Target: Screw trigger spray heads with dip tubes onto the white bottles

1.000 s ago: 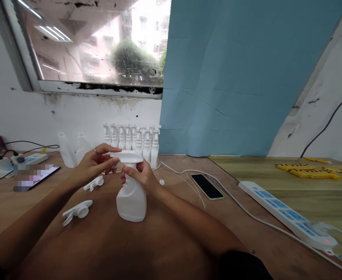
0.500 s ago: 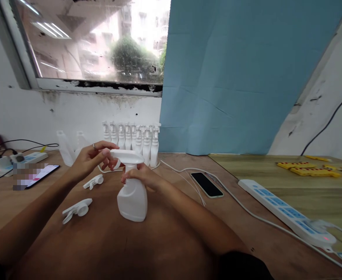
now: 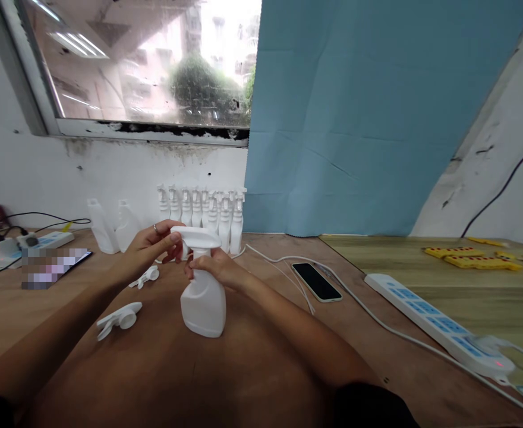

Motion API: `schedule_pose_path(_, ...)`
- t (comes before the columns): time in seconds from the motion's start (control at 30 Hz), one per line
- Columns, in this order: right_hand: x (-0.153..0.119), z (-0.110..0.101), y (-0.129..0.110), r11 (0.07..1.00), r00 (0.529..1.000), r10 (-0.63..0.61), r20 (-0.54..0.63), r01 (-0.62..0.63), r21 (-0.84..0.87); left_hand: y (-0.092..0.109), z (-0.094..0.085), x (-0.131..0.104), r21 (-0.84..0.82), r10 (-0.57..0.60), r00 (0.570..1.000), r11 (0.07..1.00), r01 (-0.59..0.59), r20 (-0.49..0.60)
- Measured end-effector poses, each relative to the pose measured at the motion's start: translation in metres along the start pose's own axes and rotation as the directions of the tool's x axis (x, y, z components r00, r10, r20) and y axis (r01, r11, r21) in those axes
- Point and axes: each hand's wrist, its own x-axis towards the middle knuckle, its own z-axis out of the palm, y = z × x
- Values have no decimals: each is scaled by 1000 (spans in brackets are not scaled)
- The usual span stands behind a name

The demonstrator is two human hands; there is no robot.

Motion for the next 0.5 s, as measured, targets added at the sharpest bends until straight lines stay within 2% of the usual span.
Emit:
schedule_pose_path(0.1, 0, -1, 3, 1000, 999, 19, -39, -19, -6, -2, -2, 1, -7, -21, 1000, 1000, 21, -7)
schedule_pose_path(0.2, 0, 1, 3, 999, 1000, -4, -13, 4, 35, -2, -2, 1, 4, 0, 1000, 1000, 0, 14)
schedule_pose_path(0.3, 1, 2, 3, 995, 1000, -6, 8, 5, 101, -1, -1, 1, 29, 10, 1000, 1000, -9, -8)
schedule_pose_path(0.4, 1, -1, 6, 995, 999, -44, 31, 41, 92, -3, -1, 1, 37, -6, 1000, 999, 6, -19)
schedule_pose_path(0.5, 0, -7, 6, 997, 999, -42, -9, 42, 57, -11, -2, 4, 77, -60, 997, 995, 56, 51)
